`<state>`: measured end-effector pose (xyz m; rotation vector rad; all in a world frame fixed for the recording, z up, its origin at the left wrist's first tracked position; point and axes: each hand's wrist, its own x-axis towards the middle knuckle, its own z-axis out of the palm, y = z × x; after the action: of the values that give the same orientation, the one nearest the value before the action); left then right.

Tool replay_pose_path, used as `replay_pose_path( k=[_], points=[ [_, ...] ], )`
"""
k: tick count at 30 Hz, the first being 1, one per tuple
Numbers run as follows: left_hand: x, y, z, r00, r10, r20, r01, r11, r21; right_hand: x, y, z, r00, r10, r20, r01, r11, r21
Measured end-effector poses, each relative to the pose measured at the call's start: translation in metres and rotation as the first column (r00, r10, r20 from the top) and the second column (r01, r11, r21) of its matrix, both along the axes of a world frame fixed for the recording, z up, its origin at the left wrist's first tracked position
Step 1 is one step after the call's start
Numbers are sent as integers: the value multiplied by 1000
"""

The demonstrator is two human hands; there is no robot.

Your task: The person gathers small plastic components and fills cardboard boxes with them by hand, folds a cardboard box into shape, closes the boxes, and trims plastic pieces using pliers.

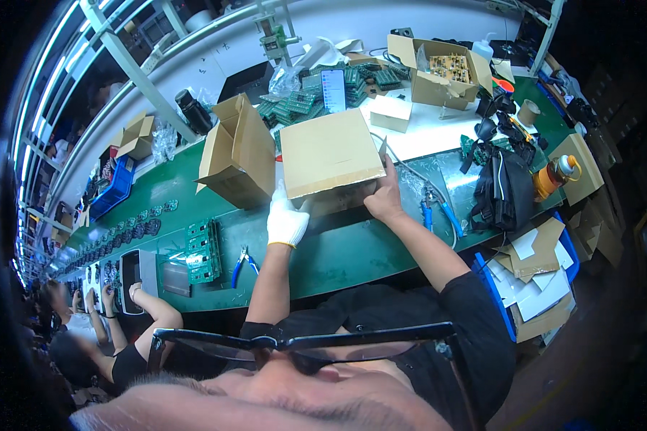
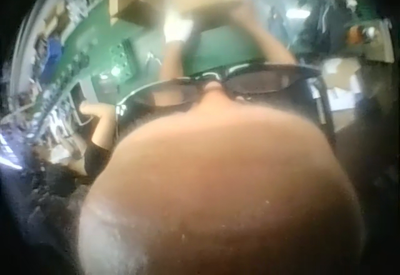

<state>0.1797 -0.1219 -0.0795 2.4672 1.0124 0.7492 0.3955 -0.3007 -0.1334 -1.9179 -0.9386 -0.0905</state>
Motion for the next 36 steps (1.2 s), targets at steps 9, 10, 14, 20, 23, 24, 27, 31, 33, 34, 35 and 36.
replay_pose_path(
  k=[9, 10, 14, 20, 23, 24, 27, 31, 33, 34, 35, 36],
  points=[
    [12, 21, 14, 985, -157, 70, 165, 977, -136, 40, 14, 5, 968, -147, -202, 167, 983, 82],
    [27, 44, -15, 940, -211, 269, 278, 930, -240, 56, 21, -1, 991, -74, -111, 79, 996, 41],
    [51, 50, -16, 975, -119, -190, 88, 983, -164, 80, 30, -6, 999, 0, -46, -6, 992, -126],
    [39, 44, -36, 977, -214, 21, 212, 939, -270, 71, 28, -18, 997, -59, -54, 53, 994, -94],
    [36, 36, -50, 869, -98, 484, 370, 778, -507, 59, 26, -16, 995, -82, -65, 78, 995, -54],
    [35, 28, -42, 904, -143, 403, 336, 821, -462, 58, 22, -19, 993, -99, -59, 97, 995, -37],
    [43, 21, -45, 784, 11, 621, 485, 614, -623, 53, 18, -25, 984, -149, -92, 142, 987, -82],
    [46, 28, -71, 740, -68, 669, 472, 761, -445, 46, 22, -25, 985, -162, -49, 161, 986, -35],
    [50, 35, -91, 786, -185, 590, 443, 835, -327, 44, 22, -24, 979, -196, -62, 193, 980, -46],
    [49, 38, -100, 783, -195, 591, 462, 818, -343, 41, 23, -23, 983, -186, -8, 186, 982, -17],
    [54, 37, -107, 780, -213, 588, 492, 790, -365, 44, 20, -27, 980, -199, -24, 198, 980, -39],
    [53, 37, -112, 715, -171, 678, 555, 728, -402, 43, 21, -26, 982, -188, -16, 188, 982, 12]
  ],
)
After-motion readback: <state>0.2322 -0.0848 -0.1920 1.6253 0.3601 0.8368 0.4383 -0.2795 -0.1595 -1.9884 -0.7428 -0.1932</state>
